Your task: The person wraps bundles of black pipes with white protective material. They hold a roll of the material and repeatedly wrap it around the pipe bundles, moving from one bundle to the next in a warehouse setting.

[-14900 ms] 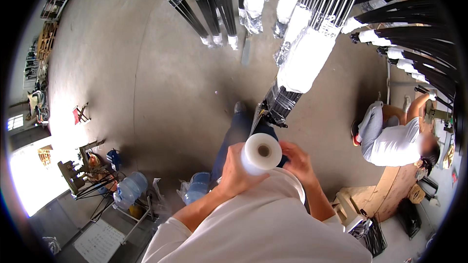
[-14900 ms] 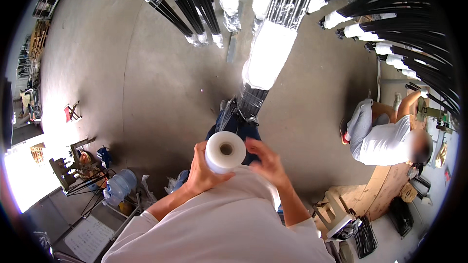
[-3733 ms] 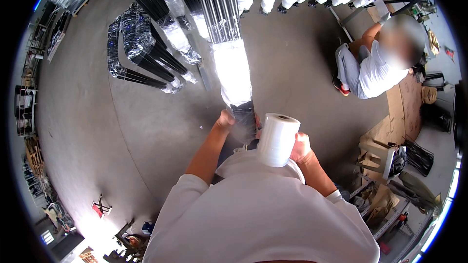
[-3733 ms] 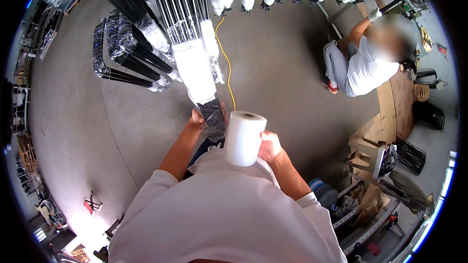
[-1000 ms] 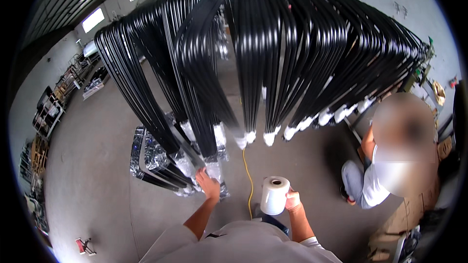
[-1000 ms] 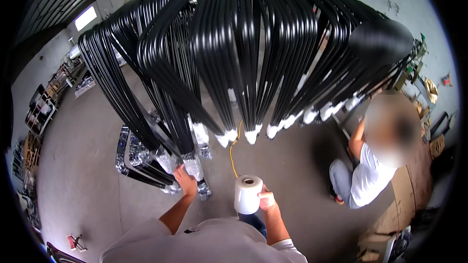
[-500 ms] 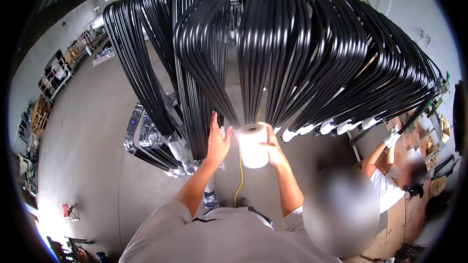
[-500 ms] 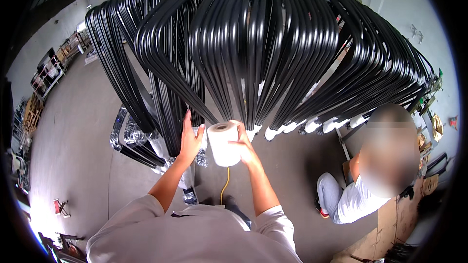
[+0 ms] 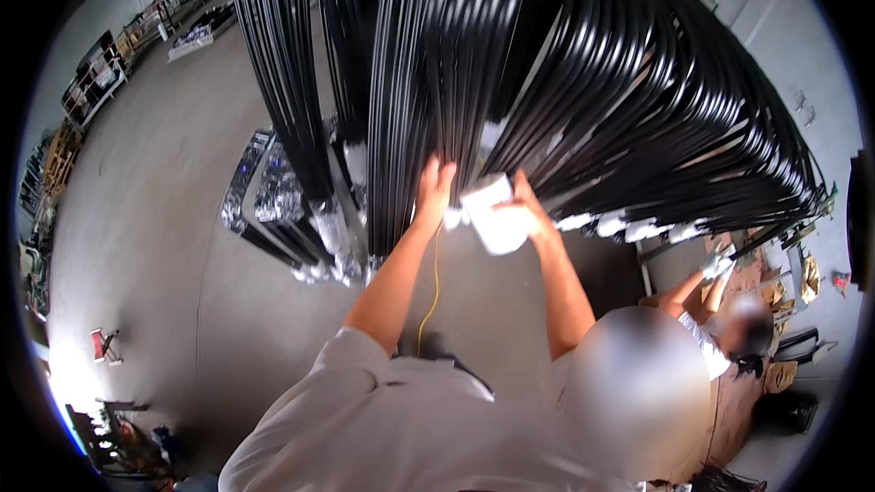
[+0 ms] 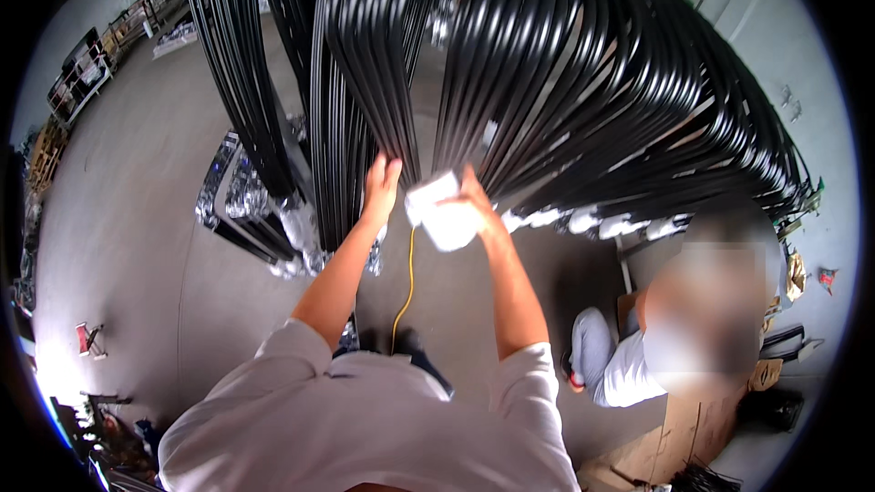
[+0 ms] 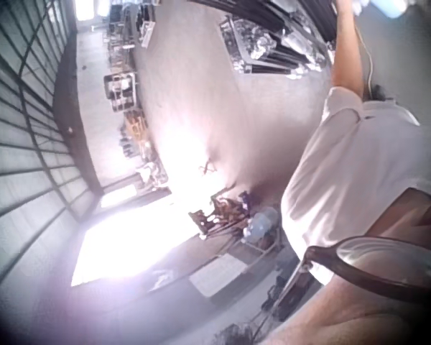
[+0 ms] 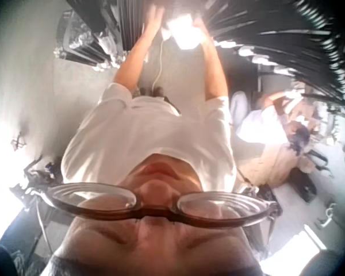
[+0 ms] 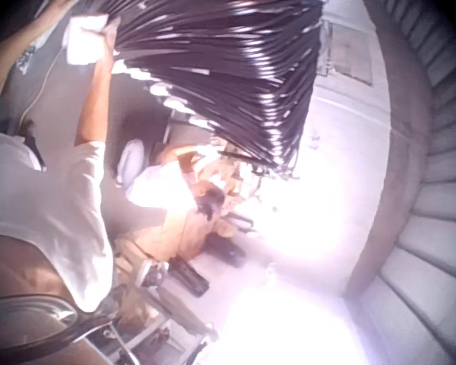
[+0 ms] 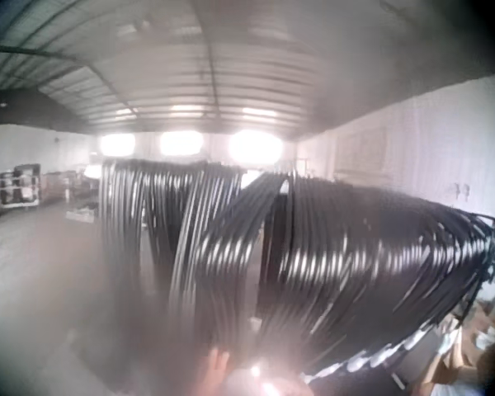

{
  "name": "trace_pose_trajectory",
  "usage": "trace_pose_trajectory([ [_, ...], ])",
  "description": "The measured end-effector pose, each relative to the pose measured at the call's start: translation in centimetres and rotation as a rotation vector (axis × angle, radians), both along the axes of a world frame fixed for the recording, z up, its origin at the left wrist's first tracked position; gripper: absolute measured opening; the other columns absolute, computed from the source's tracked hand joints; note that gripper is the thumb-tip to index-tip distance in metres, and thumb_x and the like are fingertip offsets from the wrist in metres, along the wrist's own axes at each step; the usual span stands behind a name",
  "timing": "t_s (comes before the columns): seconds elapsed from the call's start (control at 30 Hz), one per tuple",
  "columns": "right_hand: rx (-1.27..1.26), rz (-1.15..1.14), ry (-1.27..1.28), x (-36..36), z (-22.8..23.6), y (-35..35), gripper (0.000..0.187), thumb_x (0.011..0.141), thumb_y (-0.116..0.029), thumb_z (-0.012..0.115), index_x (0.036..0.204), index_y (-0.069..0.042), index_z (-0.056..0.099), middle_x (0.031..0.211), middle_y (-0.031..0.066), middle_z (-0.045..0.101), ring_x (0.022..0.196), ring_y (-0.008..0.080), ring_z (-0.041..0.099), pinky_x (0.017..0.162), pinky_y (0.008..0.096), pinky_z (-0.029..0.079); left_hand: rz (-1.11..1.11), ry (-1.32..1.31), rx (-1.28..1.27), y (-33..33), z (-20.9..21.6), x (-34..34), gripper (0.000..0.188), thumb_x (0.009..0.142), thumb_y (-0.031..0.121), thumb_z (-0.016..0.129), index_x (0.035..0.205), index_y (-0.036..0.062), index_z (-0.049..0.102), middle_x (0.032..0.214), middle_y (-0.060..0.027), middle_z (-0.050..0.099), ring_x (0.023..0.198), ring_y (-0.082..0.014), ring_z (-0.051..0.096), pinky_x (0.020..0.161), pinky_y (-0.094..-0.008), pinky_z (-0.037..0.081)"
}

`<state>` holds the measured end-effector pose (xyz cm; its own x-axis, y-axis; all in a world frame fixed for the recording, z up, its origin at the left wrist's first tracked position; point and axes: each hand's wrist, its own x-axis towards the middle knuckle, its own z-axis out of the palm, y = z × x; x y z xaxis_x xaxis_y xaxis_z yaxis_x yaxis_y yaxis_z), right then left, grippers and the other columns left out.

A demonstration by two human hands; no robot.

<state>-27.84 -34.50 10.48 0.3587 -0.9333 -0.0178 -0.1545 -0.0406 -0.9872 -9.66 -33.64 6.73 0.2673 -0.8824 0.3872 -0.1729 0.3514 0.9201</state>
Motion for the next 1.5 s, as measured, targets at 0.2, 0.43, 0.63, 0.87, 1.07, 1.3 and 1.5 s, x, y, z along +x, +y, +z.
trace_pose_trajectory([
  [0.2, -0.088, 0.012, -0.091, 0.8, 3.7, 4.9, 0.084, 0.053, -0.021, 0.069, 0.115, 0.014, 0.024, 0.095, 0.0222, 0.053, 0.094, 0.0273, 0.054, 0.079, 0.0285, 0.043, 0.007, -0.035, -0.174, 3.7, 2.9, 0.1, 0.026, 0.086, 0.017, 0.045, 0.105, 0.0005, 0.05, 0.086, -0.0177, 0.06, 0.078, -0.0295, 0.059, 0.069, -0.0348, 0.045],
  [0.43, -0.076, 0.04, -0.165, 1.1, 8.8, 8.2, 0.09, 0.053, -0.014, 0.061, 0.121, 0.019, 0.012, 0.097, 0.0258, 0.05, 0.09, 0.0276, 0.054, 0.074, 0.0269, 0.044, -0.063, 0.174, -0.156, 6.2, 8.3, -0.3, 0.048, 0.091, 0.039, 0.039, 0.116, -0.0021, 0.046, 0.103, -0.0059, 0.056, 0.094, -0.0124, 0.049, 0.084, -0.0252, 0.037],
  [0.63, -0.173, -0.1, -0.439, 2.9, 11.7, 7.6, 0.064, 0.058, -0.01, 0.058, 0.11, 0.009, 0.027, 0.091, 0.0188, 0.052, 0.084, 0.021, 0.055, 0.069, 0.0266, 0.047, 0.056, 0.077, -0.207, 2.8, 9.6, -0.3, 0.04, 0.09, 0.033, 0.041, 0.104, -0.0036, 0.049, 0.085, -0.0142, 0.055, 0.08, -0.0241, 0.052, 0.072, -0.0316, 0.04],
  [0.87, -0.215, -0.137, -0.455, 4.3, 13.1, 6.0, 0.091, 0.063, -0.014, 0.055, 0.133, 0.006, 0.0, 0.116, 0.0222, 0.042, 0.103, 0.0259, 0.048, 0.087, 0.0289, 0.04, 0.141, 0.024, -0.162, 1.8, 14.7, -0.3, 0.035, 0.089, 0.029, 0.044, 0.071, -0.0012, 0.041, 0.056, -0.0196, 0.04, 0.049, -0.0308, 0.042, 0.051, -0.0404, 0.035],
  [1.07, -0.202, 0.02, -0.526, 4.5, 14.2, 3.5, 0.096, 0.063, -0.015, 0.058, 0.134, 0.005, -0.003, 0.113, 0.0183, 0.049, 0.103, 0.0239, 0.05, 0.089, 0.0279, 0.039, 0.164, -0.039, -0.144, 0.2, 15.6, 0.1, 0.041, 0.088, 0.033, 0.047, 0.067, -0.0018, 0.043, 0.054, -0.0202, 0.044, 0.047, -0.0284, 0.044, 0.05, -0.0399, 0.036],
  [1.3, -0.205, 0.105, -0.627, 2.8, 11.7, 7.3, 0.098, 0.053, -0.021, 0.066, 0.134, 0.002, 0.016, 0.108, 0.0173, 0.052, 0.095, 0.0243, 0.055, 0.084, 0.0304, 0.045, 0.03, 0.181, -0.161, 0.5, 14.4, -2.0, 0.034, 0.083, 0.022, 0.054, 0.063, -0.0023, 0.043, 0.049, -0.0162, 0.039, 0.044, -0.017, 0.033, 0.044, -0.0342, 0.032],
  [1.5, 0.124, 0.054, -0.914, 1.4, 3.4, 14.6, 0.094, 0.054, -0.037, 0.068, 0.129, 0.002, 0.027, 0.105, 0.0211, 0.053, 0.09, 0.0311, 0.057, 0.079, 0.0392, 0.048, 0.075, 0.018, 0.046, 0.8, 9.9, -2.4, 0.042, 0.084, 0.033, 0.05, 0.1, -0.0063, 0.05, 0.078, -0.0257, 0.057, 0.076, -0.0381, 0.057, 0.068, -0.042, 0.044],
])
